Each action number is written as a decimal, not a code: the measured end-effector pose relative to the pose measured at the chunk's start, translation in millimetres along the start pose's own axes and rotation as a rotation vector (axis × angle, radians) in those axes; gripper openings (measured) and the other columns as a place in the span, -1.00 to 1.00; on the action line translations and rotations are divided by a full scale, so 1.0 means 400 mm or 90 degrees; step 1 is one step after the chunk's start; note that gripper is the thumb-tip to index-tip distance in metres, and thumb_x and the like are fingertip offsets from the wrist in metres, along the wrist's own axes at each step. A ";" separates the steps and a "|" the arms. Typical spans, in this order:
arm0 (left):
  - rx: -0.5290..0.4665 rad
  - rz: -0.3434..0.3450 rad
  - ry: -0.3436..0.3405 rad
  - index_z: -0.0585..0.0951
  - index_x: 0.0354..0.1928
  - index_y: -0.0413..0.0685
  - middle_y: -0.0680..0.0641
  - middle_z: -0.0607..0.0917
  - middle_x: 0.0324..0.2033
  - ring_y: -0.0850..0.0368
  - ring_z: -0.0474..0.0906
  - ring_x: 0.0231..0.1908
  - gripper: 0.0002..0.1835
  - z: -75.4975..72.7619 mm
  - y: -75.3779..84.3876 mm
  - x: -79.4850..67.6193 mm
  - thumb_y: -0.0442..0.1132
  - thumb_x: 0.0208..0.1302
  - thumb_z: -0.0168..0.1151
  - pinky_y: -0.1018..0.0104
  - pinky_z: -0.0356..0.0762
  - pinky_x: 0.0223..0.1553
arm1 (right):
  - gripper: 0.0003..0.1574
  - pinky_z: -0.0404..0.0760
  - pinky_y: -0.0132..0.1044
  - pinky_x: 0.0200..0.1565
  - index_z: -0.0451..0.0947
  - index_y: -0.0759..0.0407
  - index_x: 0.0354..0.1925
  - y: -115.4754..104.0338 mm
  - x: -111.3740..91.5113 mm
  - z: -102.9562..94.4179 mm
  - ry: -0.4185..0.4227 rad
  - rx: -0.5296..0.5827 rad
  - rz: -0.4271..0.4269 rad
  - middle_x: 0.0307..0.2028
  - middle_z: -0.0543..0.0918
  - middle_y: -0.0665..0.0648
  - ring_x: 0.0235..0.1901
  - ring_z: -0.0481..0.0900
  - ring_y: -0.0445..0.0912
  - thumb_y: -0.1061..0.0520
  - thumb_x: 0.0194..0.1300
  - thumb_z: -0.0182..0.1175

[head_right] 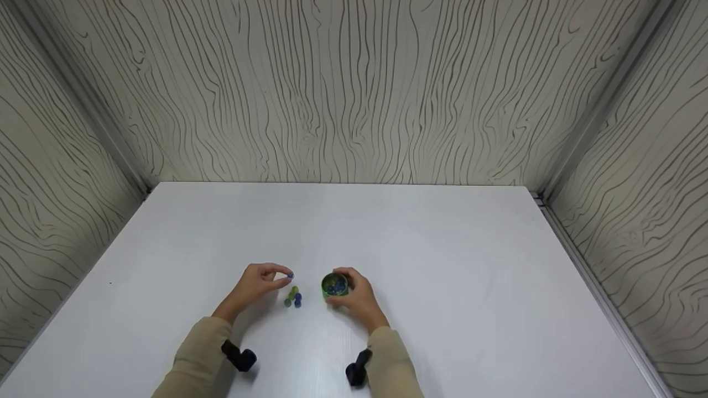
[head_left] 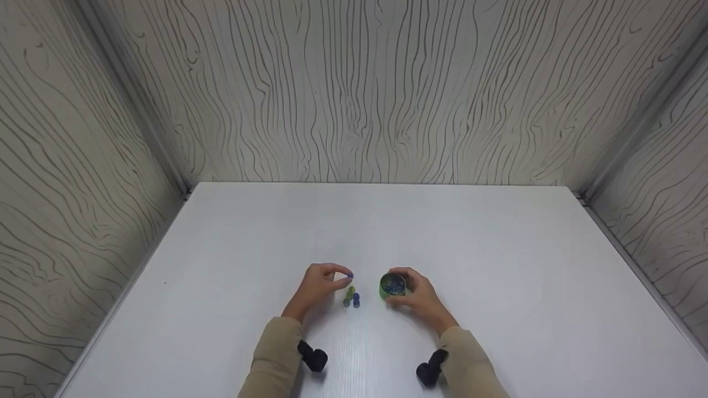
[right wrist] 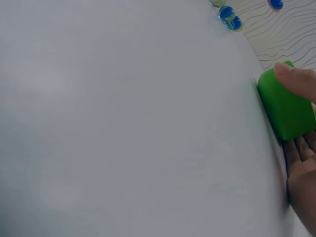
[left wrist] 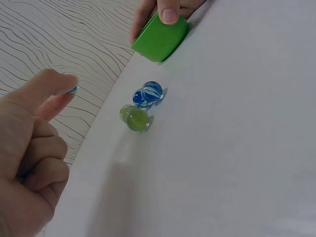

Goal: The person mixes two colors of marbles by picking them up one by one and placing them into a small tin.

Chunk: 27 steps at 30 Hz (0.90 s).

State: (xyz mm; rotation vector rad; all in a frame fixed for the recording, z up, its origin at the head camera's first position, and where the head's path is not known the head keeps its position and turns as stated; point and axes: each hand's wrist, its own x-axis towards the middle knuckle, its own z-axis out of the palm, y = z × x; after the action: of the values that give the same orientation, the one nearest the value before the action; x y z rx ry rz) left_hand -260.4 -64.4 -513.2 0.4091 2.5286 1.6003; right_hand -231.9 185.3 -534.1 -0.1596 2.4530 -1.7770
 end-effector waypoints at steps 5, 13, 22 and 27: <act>-0.005 0.003 -0.003 0.74 -0.20 -0.12 -0.16 0.75 -0.08 -0.13 0.58 0.09 -0.80 0.009 0.009 -0.002 -0.20 0.17 0.34 -0.11 0.37 0.25 | -0.20 0.17 0.05 0.43 0.42 0.22 0.18 -0.001 -0.002 0.000 -0.001 0.004 0.001 0.24 0.51 0.26 0.38 0.32 0.18 0.25 -0.06 0.47; -0.003 0.020 -0.001 0.75 -0.22 -0.10 -0.03 0.67 -0.44 0.13 0.47 -0.35 -0.82 0.022 0.028 0.003 -0.19 0.16 0.35 0.24 0.48 -0.06 | -0.20 0.15 0.10 0.43 0.42 0.24 0.19 -0.002 -0.001 0.001 -0.004 0.010 -0.008 0.22 0.51 0.28 0.35 0.35 0.19 0.26 -0.05 0.46; -0.003 0.045 -0.011 0.75 -0.21 -0.11 0.15 0.19 -0.71 0.26 0.06 -0.63 -0.80 0.032 0.053 0.006 -0.18 0.16 0.36 0.49 0.17 -0.44 | -0.19 0.17 0.10 0.42 0.42 0.24 0.19 -0.004 -0.002 0.002 -0.003 -0.002 -0.011 0.22 0.52 0.28 0.36 0.34 0.20 0.24 -0.06 0.47; 0.002 0.060 -0.007 0.75 -0.22 -0.11 0.16 0.16 -0.74 0.28 0.04 -0.65 -0.80 0.041 0.067 0.008 -0.17 0.16 0.37 0.51 0.16 -0.47 | -0.19 0.19 0.08 0.42 0.43 0.24 0.19 -0.009 -0.003 0.001 0.002 -0.002 -0.008 0.22 0.53 0.27 0.36 0.35 0.18 0.26 -0.08 0.48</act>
State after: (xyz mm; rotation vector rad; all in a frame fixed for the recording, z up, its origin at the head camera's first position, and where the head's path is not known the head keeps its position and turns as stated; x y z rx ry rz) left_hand -255.2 -38.5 -496.0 0.5443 2.5396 1.6217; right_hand -230.7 184.1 -530.8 -0.1726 2.4623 -1.7791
